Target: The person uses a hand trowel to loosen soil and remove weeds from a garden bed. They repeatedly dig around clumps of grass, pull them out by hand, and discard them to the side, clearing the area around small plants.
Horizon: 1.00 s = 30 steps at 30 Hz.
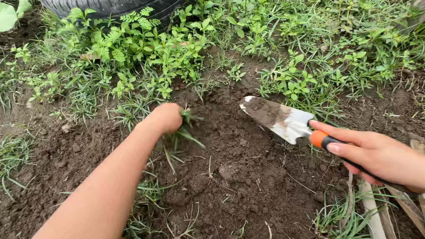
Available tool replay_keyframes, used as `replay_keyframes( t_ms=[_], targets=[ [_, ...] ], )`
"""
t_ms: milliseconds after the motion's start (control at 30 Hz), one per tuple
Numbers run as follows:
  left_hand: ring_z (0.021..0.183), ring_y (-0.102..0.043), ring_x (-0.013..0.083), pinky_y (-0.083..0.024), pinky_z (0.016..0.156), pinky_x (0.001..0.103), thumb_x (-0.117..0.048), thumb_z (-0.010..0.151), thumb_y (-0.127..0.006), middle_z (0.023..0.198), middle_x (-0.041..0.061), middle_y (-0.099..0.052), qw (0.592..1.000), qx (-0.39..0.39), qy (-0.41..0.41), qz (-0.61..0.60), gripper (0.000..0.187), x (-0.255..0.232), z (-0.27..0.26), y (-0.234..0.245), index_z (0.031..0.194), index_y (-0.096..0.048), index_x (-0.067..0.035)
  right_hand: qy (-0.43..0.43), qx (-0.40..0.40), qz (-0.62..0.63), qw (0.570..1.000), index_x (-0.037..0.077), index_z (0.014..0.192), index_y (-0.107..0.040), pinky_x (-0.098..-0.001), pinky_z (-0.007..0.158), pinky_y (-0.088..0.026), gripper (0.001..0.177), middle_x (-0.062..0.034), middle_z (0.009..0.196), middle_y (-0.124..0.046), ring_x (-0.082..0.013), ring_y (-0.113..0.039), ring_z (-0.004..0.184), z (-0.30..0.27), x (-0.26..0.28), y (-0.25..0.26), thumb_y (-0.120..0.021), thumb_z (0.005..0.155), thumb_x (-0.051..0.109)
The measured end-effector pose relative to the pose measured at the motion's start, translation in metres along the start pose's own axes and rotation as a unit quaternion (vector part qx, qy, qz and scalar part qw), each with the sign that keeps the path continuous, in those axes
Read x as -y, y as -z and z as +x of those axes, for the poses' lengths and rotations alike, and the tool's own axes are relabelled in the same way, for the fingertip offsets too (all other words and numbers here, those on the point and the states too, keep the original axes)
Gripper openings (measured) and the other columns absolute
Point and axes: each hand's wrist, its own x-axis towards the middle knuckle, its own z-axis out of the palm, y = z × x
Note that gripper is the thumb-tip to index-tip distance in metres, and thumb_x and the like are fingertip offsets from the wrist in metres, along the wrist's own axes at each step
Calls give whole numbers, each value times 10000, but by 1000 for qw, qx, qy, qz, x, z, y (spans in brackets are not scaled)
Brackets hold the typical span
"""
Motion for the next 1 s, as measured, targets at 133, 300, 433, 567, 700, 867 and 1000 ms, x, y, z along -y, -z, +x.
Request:
replay_keyframes(
  t_ms=[133, 300, 433, 567, 700, 867, 1000],
  targets=[
    [980, -703, 419, -566, 856, 497, -30, 915, -549, 1092, 257, -716, 979, -193, -31, 55, 428, -37, 42, 0, 1340, -529, 16, 77, 9, 15, 997, 576, 1521, -386, -335, 427, -425, 508, -73, 611, -499, -181, -472, 436, 21, 35, 3, -525, 1080, 366],
    [974, -727, 370, -606, 799, 460, -150, 924, -598, 1128, 250, -709, 972, -222, 59, 57, 271, -99, 90, -37, 1089, -714, 31, 217, -78, -115, 966, 552, 1529, -359, -394, 537, -475, 559, -110, 592, -518, -204, -514, 492, 47, 86, -40, -551, 1016, 443],
    [952, -725, 357, -576, 840, 465, -177, 907, -603, 1068, 199, -760, 979, -204, 14, 19, 243, -72, 73, -26, 1046, -754, -47, 268, -164, -261, 913, 572, 1522, -314, -470, 619, -507, 606, -114, 569, -548, -263, -562, 522, 35, 77, -40, -516, 961, 467],
    [945, -727, 370, -564, 853, 485, -266, 915, -642, 1054, 204, -755, 969, -86, 3, -232, 260, -65, 33, -10, 1075, -732, -81, 224, -113, -279, 927, 667, 1518, -313, -436, 640, -516, 632, -130, 561, -541, -259, -590, 536, 10, 48, -29, -565, 956, 525],
    [963, -715, 345, -555, 877, 479, -372, 866, -708, 1054, 151, -739, 977, -22, 68, -199, 293, -48, -38, -33, 1054, -733, -149, 150, -47, -288, 945, 671, 1525, -316, -394, 655, -517, 617, -129, 586, -487, -237, -563, 555, -13, 36, -34, -553, 981, 504],
    [941, -734, 318, -563, 893, 434, -242, 777, -721, 1002, 157, -770, 980, -112, 88, -138, 276, -19, -55, -42, 1030, -754, -136, 160, -1, -150, 976, 609, 1554, -331, -339, 581, -539, 612, -64, 597, -509, -158, -580, 543, -5, 37, -33, -576, 1026, 420],
    [991, -707, 387, -553, 880, 475, -183, 759, -743, 1053, 237, -722, 963, -229, 88, -115, 539, -14, -42, -30, 1254, -584, -41, 145, 9, -81, 986, 563, 1576, -343, -319, 548, -515, 607, -67, 675, -543, -157, -552, 553, 26, 37, -30, -561, 1053, 346]
  ],
)
